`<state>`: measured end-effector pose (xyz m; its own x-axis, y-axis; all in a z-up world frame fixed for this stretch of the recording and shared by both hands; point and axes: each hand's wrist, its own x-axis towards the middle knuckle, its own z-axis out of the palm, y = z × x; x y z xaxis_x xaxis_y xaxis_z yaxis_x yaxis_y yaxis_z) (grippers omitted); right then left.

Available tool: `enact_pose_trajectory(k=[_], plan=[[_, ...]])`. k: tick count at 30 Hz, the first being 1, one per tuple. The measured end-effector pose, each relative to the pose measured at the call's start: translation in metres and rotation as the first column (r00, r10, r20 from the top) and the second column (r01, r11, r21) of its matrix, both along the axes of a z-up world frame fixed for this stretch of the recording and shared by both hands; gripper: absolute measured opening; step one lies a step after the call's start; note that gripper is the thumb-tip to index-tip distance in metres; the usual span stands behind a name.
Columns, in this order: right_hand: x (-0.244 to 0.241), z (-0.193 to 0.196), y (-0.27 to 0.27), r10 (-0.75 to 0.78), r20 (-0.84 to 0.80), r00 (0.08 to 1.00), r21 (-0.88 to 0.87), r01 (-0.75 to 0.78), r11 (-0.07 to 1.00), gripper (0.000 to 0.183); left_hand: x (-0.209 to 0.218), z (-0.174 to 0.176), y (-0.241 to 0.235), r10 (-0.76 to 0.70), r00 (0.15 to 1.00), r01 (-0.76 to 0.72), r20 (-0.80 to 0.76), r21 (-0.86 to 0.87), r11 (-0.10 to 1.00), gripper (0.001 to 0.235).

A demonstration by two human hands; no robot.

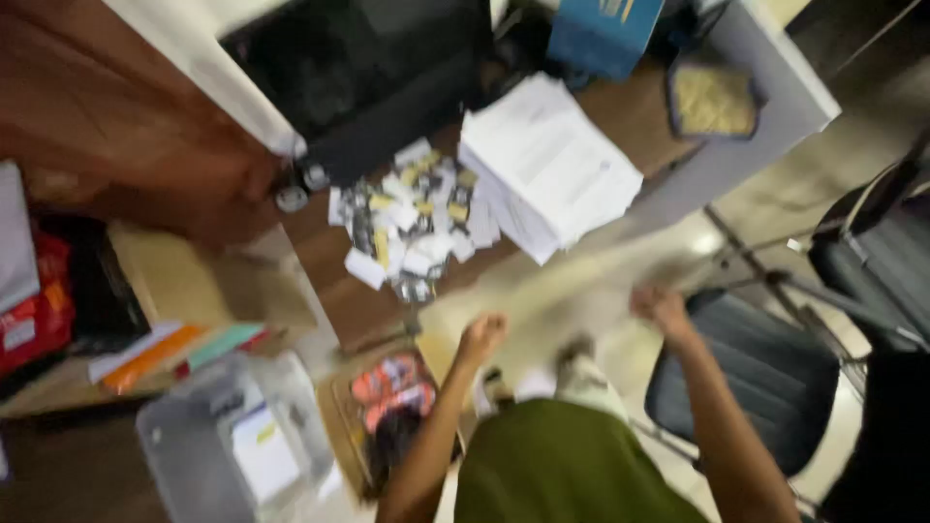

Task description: The person opens a blue cardboard box and arranges small, individually wrapped items inside it. They pick up the items from a pile on the table, unwrap some of them, and place them neatly into the box.

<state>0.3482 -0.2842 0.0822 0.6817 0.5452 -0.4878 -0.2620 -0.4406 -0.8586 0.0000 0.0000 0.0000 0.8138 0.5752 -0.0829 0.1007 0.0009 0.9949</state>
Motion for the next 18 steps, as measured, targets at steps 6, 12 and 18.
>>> enact_pose_trajectory(k=[6,12,18], plan=[[0.094,0.137,0.098,-0.027,0.057,0.998,0.025,0.026,0.999,0.027,0.109,0.145,0.036,0.025,0.982,-0.045,-0.187,-0.106,0.993,0.028],[0.25,0.119,0.182,-0.039,0.009,0.999,0.15,0.038,0.988,0.038,0.265,0.143,0.092,0.141,0.987,-0.149,-0.083,-0.096,0.984,0.035],[0.39,0.047,0.262,-0.067,-0.082,0.994,0.175,0.081,0.981,0.067,0.414,0.171,0.169,0.303,0.949,-0.312,0.089,0.108,0.944,0.045]])
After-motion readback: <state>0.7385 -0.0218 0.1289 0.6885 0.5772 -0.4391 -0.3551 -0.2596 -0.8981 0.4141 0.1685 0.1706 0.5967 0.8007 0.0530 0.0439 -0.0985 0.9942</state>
